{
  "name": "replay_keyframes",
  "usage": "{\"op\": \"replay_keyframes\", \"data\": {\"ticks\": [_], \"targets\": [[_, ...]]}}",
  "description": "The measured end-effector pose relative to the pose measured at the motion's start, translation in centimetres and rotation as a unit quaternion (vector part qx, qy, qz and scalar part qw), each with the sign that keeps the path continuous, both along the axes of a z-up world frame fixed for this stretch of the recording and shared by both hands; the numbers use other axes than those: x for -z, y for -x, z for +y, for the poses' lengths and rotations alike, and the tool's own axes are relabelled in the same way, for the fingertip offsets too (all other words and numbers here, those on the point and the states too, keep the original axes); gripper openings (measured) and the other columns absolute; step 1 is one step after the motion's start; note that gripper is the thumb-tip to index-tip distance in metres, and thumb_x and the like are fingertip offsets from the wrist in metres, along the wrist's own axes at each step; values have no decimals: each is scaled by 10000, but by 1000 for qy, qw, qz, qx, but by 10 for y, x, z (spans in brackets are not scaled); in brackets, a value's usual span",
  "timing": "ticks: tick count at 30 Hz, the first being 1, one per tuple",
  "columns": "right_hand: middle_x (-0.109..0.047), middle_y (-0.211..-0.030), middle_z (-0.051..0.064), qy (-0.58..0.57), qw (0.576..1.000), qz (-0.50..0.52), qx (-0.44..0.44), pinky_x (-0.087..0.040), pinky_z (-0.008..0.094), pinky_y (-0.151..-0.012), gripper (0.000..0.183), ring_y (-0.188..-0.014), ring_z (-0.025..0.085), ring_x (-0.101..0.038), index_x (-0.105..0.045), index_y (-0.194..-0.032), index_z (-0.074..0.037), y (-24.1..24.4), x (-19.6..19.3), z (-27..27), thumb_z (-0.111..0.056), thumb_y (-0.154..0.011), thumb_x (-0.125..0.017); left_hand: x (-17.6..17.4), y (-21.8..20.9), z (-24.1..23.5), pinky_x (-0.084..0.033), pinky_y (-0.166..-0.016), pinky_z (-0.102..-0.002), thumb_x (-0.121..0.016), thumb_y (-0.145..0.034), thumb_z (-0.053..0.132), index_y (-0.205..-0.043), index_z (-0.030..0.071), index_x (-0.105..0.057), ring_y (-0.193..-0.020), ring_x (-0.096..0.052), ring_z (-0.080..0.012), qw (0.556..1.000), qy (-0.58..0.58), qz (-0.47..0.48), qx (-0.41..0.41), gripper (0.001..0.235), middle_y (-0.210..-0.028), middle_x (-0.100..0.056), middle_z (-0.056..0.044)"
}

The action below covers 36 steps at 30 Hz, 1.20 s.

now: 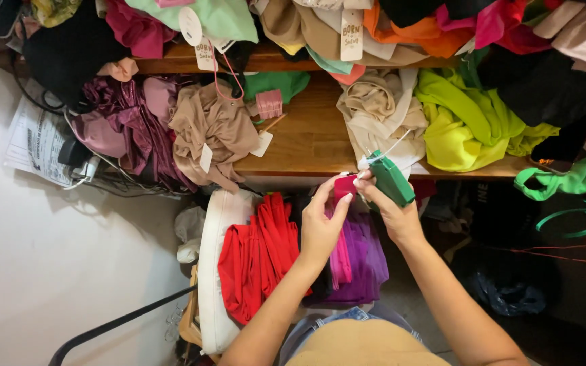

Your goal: The person uses a handheld green tagging gun to attach white tags to various pieces of clothing, including bras and tops, on a wooden table. They handle the garments one by one, applying the tags and placing the items back on the table.

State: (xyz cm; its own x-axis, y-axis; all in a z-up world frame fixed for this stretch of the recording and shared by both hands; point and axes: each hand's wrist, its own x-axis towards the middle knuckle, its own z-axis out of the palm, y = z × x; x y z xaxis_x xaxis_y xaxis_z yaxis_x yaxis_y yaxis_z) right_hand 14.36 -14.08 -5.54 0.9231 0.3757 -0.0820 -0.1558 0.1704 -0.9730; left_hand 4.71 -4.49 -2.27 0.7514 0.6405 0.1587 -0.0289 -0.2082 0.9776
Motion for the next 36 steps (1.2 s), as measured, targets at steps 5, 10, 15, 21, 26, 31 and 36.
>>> {"op": "replay_keyframes", "data": {"ticks": [5, 10, 15, 21, 26, 31, 36], "targets": [[-666, -747, 104, 39, 992, -112, -33, -574, 324, -681, 169, -735, 124, -596, -741, -942, 32, 2, -25, -10, -21, -828, -853, 16, 4, 6, -579, -876, -357, -714, -974, 217, -1090, 131, -768, -968, -759, -251, 998, -62, 8, -30, 153, -990, -791, -68], [-648, -682, 91, 37, 992, -106, -61, -563, 273, -632, 129, -681, 94, -568, -748, -855, 26, 4, -30, -26, -33, -817, -856, -3, 6, 8, -584, -858, -355, -684, -1003, 240, -1060, 116, -781, -948, -768, -244, 996, -73, 0, -60, 168, -952, -797, -75], [-645, -635, 43, 10, 991, -100, -92, -532, 249, -568, 118, -625, 74, -570, -741, -787, 1, 3, -38, -22, -32, -813, -852, -12, 1, 3, -604, -818, -371, -665, -1007, 157, -1100, 73, -755, -932, -771, -284, 994, -89, -46, -46, 154, -967, -795, -114], [-655, -618, 30, -1, 991, -90, -96, -522, 227, -537, 152, -595, 55, -574, -724, -739, -12, 2, -46, -18, -44, -815, -852, -4, -5, 4, -614, -796, -371, -664, -1007, 155, -1099, 58, -747, -925, -773, -280, 994, -83, -50, -46, 157, -961, -796, -122], [-650, -605, 52, 9, 990, -108, -86, -527, 242, -537, 145, -598, 68, -558, -729, -741, 20, -2, -45, -16, -17, -817, -848, 2, -12, 6, -606, -740, -372, -650, -1013, 145, -1097, 55, -732, -878, -764, -306, 985, -153, -66, -46, 148, -947, -787, -118], [-688, -622, 76, 24, 991, -118, -65, -545, 248, -557, 103, -614, 73, -586, -764, -780, 22, -4, -25, -20, -17, -817, -851, 32, -25, 2, -595, -725, -349, -677, -973, 93, -1093, 102, -733, -814, -746, -255, 925, -366, -81, -57, 133, -923, -761, -77], [-734, -741, 30, 63, 996, -5, 61, -572, 293, -610, 164, -633, 91, -633, -784, -891, -30, -16, 20, -44, -142, -817, -877, 50, -56, 6, -583, -763, -373, -586, -1047, 196, -1120, 94, -735, -884, -730, -278, 943, -303, -120, 74, 195, -990, -760, -73]]}}
